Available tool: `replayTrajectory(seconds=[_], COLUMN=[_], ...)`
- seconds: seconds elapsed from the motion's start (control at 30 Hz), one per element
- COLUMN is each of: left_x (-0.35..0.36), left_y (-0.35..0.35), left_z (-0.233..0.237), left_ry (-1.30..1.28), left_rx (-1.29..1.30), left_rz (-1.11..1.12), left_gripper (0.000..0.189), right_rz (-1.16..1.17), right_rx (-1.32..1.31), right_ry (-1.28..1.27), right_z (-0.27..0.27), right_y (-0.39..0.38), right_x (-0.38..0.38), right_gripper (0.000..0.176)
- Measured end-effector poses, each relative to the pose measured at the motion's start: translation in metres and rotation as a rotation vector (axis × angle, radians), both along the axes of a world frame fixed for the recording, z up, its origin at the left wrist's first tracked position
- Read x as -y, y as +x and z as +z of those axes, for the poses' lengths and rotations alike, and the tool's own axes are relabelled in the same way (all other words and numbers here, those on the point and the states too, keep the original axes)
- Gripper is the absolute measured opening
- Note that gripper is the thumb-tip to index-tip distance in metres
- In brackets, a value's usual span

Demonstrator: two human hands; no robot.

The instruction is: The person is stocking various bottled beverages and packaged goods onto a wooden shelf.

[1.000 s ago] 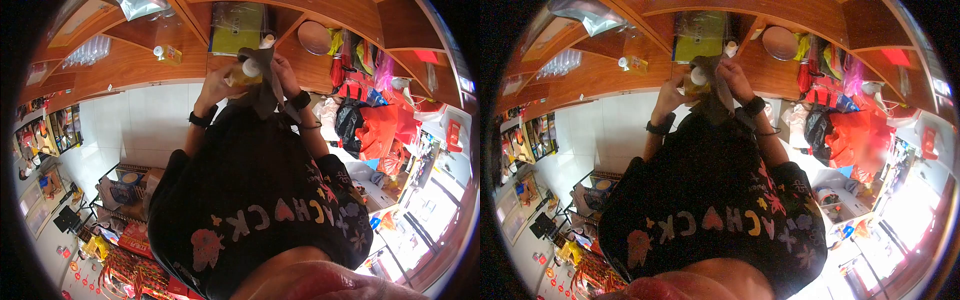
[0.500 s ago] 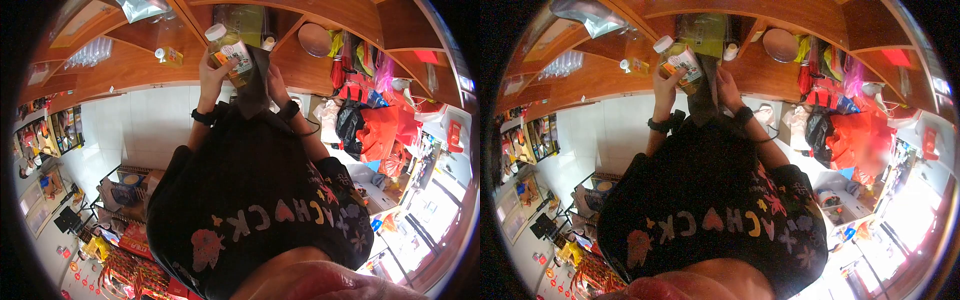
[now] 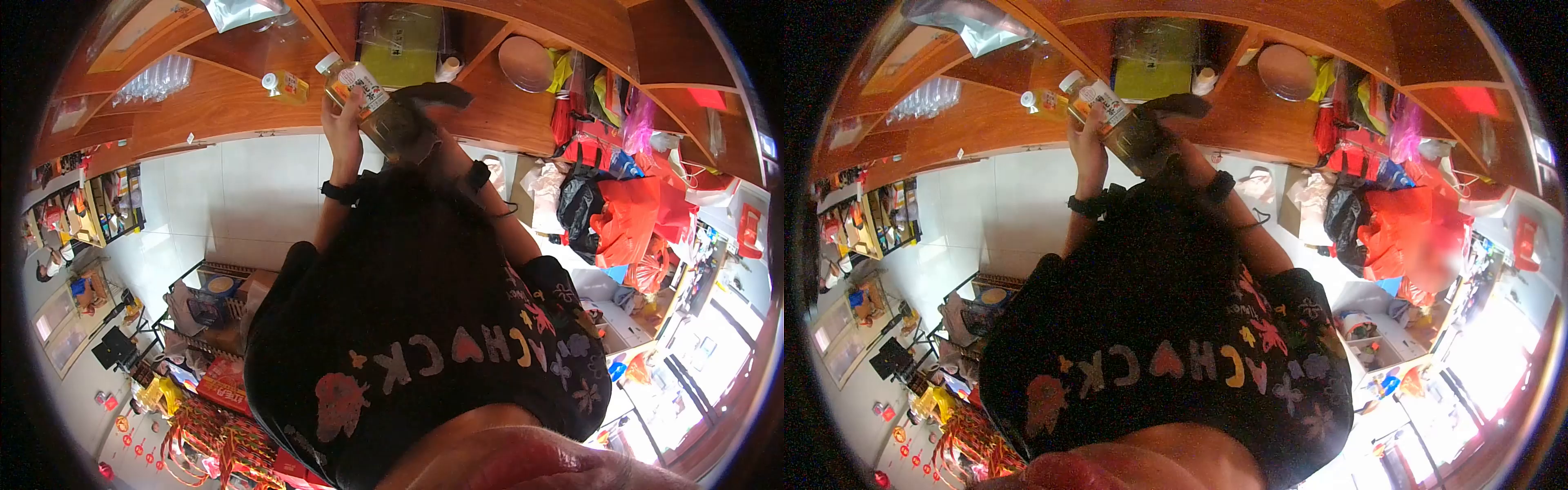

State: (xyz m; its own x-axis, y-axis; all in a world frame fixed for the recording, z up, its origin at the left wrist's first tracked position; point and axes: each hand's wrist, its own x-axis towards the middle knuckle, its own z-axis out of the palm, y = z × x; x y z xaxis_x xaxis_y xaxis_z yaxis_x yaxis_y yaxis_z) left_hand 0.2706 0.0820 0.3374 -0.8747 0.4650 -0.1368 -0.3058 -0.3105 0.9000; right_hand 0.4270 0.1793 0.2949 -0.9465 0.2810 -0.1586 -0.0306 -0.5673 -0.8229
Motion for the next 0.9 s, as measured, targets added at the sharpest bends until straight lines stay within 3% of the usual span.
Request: replayTrajectory(seconds=[0.03, 0.13, 0.23, 0.4, 0.57, 0.7, 0.8, 0.9], left_x=[0.0, -0.001, 0.001, -0.004, -0.001, -0.007, -0.006, -0.005], left_y=[0.0, 0.006, 0.005, -0.005, -0.019, -0.021, -0.024, -0.016], left_z=[-0.002, 0.007, 0.004, -0.008, 0.006, 0.018, 0.007, 0.002], left_ry=[-0.004, -0.06, -0.075, 0.041, 0.086, -0.061, -0.105, -0.174], left_rx=[-0.051, -0.109, -0.1, -0.166, -0.114, -0.213, -0.174, -0.371], left_rz=[0.015, 0.016, 0.002, -0.008, -0.263, -0.385, -0.414, -0.285], left_gripper=[0.043, 0.047, 0.049, 0.048, 0.05, 0.054, 0.058, 0.062], right_rz=[-0.006, -0.047, 0.022, -0.073, -0.112, -0.087, -0.073, -0.064], right_rx=[-0.038, -0.027, 0.09, 0.171, 0.081, 0.119, 0.215, 0.199], right_ry=[0.277, 0.72, 0.841, 0.459, 0.571, 0.551, 0.427, 0.612], right_z=[0.014, 0.041, 0.053, 0.059, 0.046, 0.045, 0.059, 0.043], right_y=[-0.003, -0.008, -0.011, -0.013, -0.011, -0.012, -0.015, -0.011], right_x=[0.004, 0.011, 0.005, 0.009, 0.012, 0.014, 0.013, 0.009], right_gripper=[0.056, 0.05, 0.046, 0.047, 0.048, 0.045, 0.041, 0.038])
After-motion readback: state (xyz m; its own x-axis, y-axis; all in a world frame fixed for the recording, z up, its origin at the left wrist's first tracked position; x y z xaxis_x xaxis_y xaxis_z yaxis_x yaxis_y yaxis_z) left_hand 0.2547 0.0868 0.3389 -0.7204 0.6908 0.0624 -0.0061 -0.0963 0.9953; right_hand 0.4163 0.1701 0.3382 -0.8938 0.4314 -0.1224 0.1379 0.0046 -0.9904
